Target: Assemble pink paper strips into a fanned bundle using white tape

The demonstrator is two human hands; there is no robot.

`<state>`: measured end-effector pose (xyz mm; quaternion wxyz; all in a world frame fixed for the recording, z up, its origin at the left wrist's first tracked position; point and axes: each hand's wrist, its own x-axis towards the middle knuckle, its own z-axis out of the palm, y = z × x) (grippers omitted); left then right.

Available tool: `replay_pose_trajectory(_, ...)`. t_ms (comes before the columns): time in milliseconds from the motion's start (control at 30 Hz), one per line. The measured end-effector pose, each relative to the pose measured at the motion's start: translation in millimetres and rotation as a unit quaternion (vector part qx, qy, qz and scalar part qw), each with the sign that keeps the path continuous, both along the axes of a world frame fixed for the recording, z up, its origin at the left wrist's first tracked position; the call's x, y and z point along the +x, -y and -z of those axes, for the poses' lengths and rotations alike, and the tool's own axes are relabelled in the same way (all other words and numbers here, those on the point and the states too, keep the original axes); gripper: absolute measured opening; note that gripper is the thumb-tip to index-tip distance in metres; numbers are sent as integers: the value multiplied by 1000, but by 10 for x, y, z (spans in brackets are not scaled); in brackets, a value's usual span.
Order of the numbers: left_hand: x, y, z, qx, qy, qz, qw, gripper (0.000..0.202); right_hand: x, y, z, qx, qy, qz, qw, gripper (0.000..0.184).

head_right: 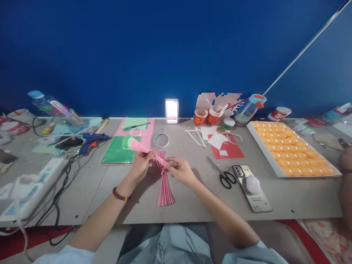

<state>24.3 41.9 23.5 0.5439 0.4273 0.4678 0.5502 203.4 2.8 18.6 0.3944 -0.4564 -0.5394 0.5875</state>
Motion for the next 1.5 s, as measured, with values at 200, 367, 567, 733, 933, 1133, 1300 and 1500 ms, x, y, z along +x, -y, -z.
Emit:
replay_pose_trajectory(200, 65, 107, -49, -5, -33, 65, 997, 35, -15, 13, 8, 21, 12, -16, 1000, 34)
replay_pose_trajectory(367, 80, 88, 1, -10, 3, 80, 997, 32, -16, -1, 32, 66, 68, 4, 995, 31)
replay_pose_trajectory(567, -45, -17, 17, -11, 85, 28, 996, 38, -36, 38, 30, 145, 133, 44, 980, 23)
replay_pose_trajectory(733, -97, 1, -47, -40, 135, 78, 987, 45, -56, 80, -6, 224, 186, 65, 954, 20)
replay_pose_trajectory(933, -135, -11, -142, -24, 203, 95, 974, 43, -67, 99, -23, 274, 211, 53, 937, 19)
replay_pose_trajectory(1133, -207, -72, -159, 12, 234, 70, 970, 42, -63, 101, -19, 280, 224, 64, 931, 19)
replay_pose_trajectory(1300, -242, -82, -182, 30, 251, 51, 966, 38, -61, 106, -35, 289, 232, 67, 926, 16)
replay_pose_trajectory(1500, -409, -144, -229, 83, 286, 13, 955, 36, -20, 76, 53, 288, 252, 66, 921, 17)
